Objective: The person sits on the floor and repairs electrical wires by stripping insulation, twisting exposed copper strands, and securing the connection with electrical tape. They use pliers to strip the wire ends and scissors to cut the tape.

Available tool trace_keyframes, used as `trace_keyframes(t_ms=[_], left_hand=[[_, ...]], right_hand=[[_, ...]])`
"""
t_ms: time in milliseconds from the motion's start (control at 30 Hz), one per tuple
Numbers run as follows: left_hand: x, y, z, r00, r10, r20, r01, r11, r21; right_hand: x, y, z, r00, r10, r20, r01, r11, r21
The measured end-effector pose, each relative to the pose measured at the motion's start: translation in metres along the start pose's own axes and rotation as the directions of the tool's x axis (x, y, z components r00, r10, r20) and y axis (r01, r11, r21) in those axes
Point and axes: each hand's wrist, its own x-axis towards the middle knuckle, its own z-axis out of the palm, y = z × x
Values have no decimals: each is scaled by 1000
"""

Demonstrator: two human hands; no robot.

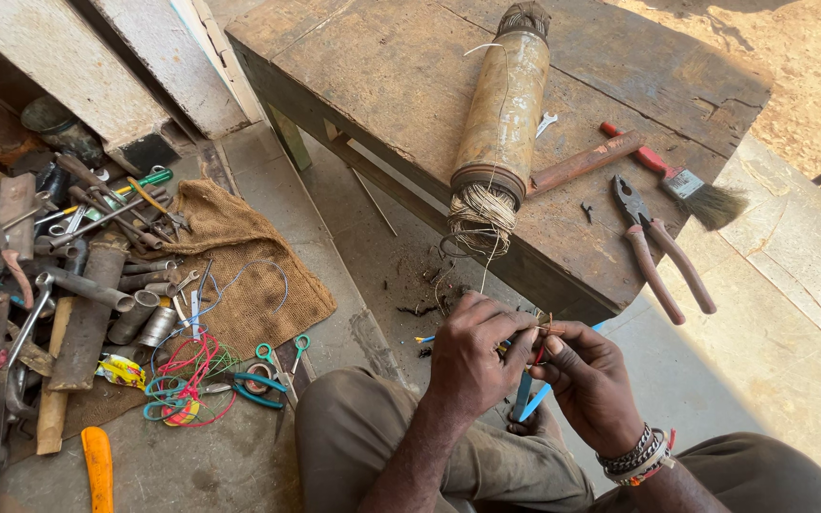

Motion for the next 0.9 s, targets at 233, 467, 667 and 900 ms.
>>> trace_keyframes(t_ms=[233, 467, 667, 900], left_hand=[[-15, 13, -24, 993, -42, -109, 25, 987, -159], [-119, -41, -101, 873, -369, -320, 421, 900, 111], [-184, -132, -164, 453, -757, -470, 890, 358, 282], [-185, -131, -165, 112, -891, -440, 994, 94, 63]], right_hand=[[2, 18, -29, 948, 251, 193, -84, 787, -611], [24, 87, -29, 751, 401, 524, 37, 767, -641], [13, 72, -14, 872, 487, 51, -311, 631, -710], [12, 76, 8, 831, 546, -107, -374, 405, -834]])
